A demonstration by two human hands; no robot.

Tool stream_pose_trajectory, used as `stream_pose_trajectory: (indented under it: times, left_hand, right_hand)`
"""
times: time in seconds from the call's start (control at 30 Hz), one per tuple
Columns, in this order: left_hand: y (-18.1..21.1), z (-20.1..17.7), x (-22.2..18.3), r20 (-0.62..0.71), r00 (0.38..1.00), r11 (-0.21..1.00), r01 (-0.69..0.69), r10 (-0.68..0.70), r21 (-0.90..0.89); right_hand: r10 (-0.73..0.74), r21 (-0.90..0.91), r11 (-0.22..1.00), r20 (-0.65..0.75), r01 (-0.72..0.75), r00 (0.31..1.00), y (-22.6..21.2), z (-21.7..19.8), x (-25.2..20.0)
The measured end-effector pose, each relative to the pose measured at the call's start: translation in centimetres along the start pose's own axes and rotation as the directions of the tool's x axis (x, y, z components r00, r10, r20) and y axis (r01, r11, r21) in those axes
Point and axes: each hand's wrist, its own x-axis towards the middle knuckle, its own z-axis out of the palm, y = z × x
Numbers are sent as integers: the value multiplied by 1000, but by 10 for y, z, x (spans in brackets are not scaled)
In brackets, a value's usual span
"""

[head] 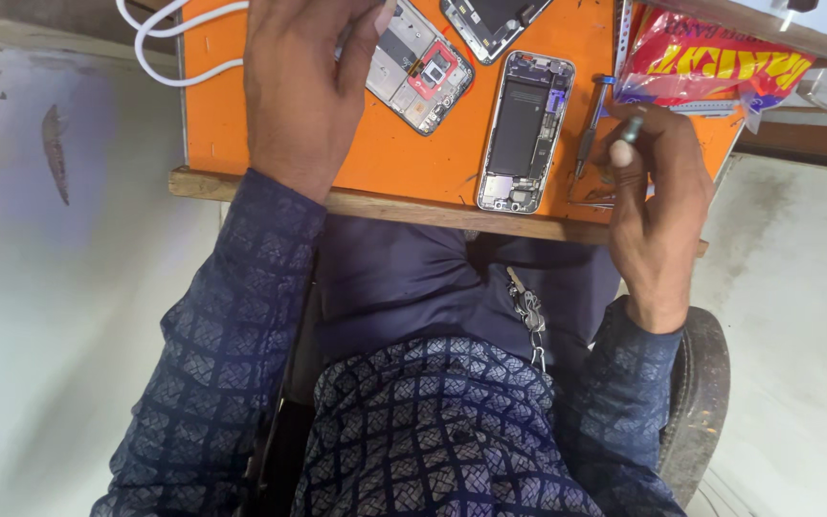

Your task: The person uses a screwdriver to remove screws from a disassembled smartphone chassis and places them on the workbench. They then pick up a small internal component and place it into the chassis.

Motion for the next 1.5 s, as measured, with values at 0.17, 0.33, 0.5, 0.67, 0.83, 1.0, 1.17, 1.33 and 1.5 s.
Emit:
stream_pose_trajectory:
  times: [0.17,0.33,0.5,0.67,0.83,1.0,1.17,1.33,1.5]
  left_hand:
    - [2,-1,1,-15,1000,1000,10,-10,-3]
    - [1,-1,-1,-18,1000,1000,23,-24,-10]
    - [-1,0,0,-41,999,1000,-10,9,-27]
    - [-1,1,0,-45,999,1000,-3,2,-17]
    - [2,-3,0,14,1000,996,-21,22,-89]
    - [4,-8,0,86,984,984,-147,156,-103]
    - [5,-8,-1,106,983,988,-152,150,11]
    - [6,-8,-2,113,983,986,-153,144,68]
    - [5,-8,-1,100,987,989,-136,129,65]
  right_hand:
    - [-255,-52,967,-105,250,961,-7,38,7]
    - [-426,-142,898,-50,415,904,-21,76,18]
    - [-448,-154,885,-14,440,894,-30,89,31]
    - [-441,-160,888,-33,431,897,-28,87,32]
    - [-389,-93,920,-84,382,917,-25,80,26]
    - [-373,-101,926,-110,363,921,-21,80,28]
    - [-420,-102,906,-87,411,903,-26,81,27]
    - [-430,-96,901,-64,424,900,-36,81,30]
    - [-427,-114,901,-70,418,902,-44,79,32]
